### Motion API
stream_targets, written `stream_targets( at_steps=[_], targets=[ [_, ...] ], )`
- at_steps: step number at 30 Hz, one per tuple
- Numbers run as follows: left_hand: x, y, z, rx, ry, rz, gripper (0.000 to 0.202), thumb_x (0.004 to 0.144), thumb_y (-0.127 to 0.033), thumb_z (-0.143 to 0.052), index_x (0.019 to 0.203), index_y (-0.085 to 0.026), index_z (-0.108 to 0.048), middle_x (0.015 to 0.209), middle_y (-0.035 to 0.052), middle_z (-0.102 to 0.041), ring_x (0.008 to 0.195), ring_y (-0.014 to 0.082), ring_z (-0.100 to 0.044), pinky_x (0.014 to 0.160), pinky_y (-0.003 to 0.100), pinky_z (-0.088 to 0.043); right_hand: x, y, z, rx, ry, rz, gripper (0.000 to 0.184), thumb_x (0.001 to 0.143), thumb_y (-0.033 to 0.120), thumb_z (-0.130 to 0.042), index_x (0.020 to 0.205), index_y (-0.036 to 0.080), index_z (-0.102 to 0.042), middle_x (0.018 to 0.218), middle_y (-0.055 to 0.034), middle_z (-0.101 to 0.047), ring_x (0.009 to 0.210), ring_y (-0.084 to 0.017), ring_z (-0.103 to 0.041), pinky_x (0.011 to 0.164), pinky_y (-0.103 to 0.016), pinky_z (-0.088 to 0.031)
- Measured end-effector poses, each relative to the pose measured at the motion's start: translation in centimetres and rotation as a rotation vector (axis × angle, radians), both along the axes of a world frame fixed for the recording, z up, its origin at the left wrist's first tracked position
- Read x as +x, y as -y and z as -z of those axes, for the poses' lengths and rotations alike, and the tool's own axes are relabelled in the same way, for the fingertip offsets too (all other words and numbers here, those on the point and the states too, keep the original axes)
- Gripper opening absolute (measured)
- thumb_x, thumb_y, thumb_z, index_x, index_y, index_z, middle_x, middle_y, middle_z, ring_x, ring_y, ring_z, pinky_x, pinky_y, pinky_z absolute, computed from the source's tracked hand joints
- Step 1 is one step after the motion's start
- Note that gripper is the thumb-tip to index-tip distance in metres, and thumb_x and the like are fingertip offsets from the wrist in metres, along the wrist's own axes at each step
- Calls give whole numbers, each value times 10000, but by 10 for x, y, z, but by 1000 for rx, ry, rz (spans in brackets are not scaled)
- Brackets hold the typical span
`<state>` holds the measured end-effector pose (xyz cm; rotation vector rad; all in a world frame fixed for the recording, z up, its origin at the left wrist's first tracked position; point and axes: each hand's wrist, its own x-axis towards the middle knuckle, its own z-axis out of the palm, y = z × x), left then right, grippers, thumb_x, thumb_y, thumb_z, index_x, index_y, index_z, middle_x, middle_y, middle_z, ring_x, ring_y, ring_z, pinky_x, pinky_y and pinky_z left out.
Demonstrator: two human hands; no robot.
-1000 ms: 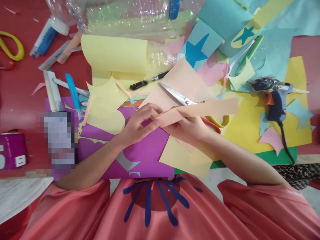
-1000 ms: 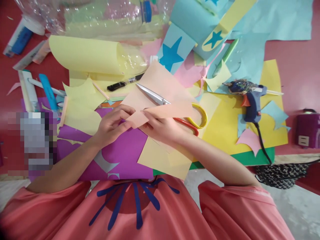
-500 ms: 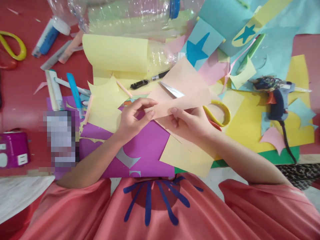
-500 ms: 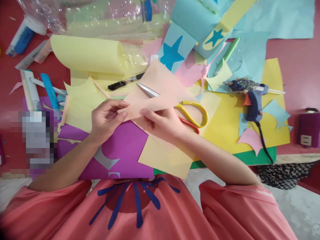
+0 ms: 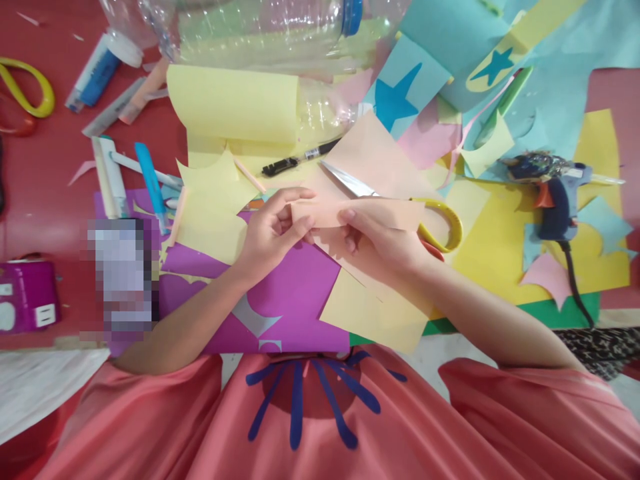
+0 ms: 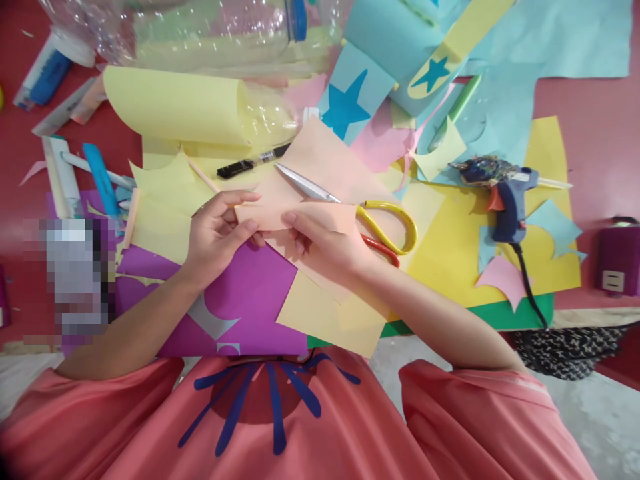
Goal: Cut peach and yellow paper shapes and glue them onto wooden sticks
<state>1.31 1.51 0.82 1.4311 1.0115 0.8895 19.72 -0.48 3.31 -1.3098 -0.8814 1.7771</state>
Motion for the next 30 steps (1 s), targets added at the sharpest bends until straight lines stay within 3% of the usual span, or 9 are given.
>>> stream_targets(
  at_steps=[7,16,23,30],
  targets=[
    [-1,-1,-2,19,-19,-86,301,834,-490,-682,1012,-249,-651,617,-56,-602,530,104,-653,543,229,-555,-3,-3,-6,5,-11,61,361,900,217,-505,541,197,-535,491,23,-524,444,-90,-475,473,-248,-426],
    [0,2,-2,28,-30,-85,301,822,-469,-700,990,-221,-667,622,-53,-620,504,84,-637,520,196,-546,4,2,4,88,131,-12,388,846,409,-631,544,197,-512,543,26,-525,558,-90,-502,579,-232,-476],
    [2,4,0,68,5,-59,266,826,-433,-705,978,-218,-665,626,-56,-627,506,71,-637,512,170,-535,5,4,7,42,59,-39,349,906,284,-558,573,193,-514,584,35,-490,600,-72,-466,598,-209,-443],
    [1,5,-1,62,-14,-69,288,827,-459,-697,986,-219,-673,702,-29,-680,506,76,-639,513,184,-543,2,1,2,-1,74,-20,391,925,260,-520,540,197,-489,568,31,-477,590,-78,-460,579,-208,-444]
  ],
)
